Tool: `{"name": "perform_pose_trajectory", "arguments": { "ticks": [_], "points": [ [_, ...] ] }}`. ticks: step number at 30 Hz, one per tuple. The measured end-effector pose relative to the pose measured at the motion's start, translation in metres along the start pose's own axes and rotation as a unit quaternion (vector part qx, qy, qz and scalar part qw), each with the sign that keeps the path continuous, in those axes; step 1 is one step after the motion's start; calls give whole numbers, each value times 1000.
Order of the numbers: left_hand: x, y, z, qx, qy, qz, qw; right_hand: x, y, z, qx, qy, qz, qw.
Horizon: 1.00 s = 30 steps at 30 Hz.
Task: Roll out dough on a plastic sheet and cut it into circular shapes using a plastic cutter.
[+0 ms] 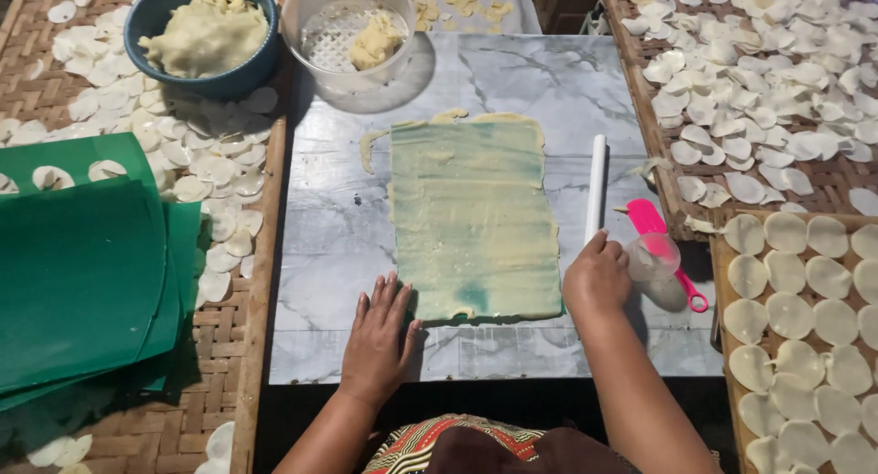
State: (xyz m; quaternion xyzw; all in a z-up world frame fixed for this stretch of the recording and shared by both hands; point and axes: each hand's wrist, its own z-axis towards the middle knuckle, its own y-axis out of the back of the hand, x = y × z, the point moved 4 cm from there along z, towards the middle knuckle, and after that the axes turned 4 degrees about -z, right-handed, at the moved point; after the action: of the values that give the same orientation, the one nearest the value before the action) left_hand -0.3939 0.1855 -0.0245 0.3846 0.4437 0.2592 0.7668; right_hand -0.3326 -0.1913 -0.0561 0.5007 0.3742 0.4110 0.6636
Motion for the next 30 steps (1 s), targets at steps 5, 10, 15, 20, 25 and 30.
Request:
{"name": "perform_pose_trajectory", "arguments": {
  "ticks": [5,10,15,20,25,30],
  "points": [
    [7,8,5,-36,34,-102,994,-14,23,-7,35,-46,89,994],
    [-14,57,48,-217,-47,-47,974,2,86,-41,55,215,191,956],
    [-10,17,102,-130,-16,-18,991,42,73,-56,128,331,143,924],
    [14,-40,107,76,122,94,985,60,72,-68,117,320,117,933],
    [-1,-34,73,159,161,99,969,53,69,-100,117,317,122,933],
    [-17,-32,36,174,171,117,963,38,71,-128,57,344,130,928]
  ]
}}
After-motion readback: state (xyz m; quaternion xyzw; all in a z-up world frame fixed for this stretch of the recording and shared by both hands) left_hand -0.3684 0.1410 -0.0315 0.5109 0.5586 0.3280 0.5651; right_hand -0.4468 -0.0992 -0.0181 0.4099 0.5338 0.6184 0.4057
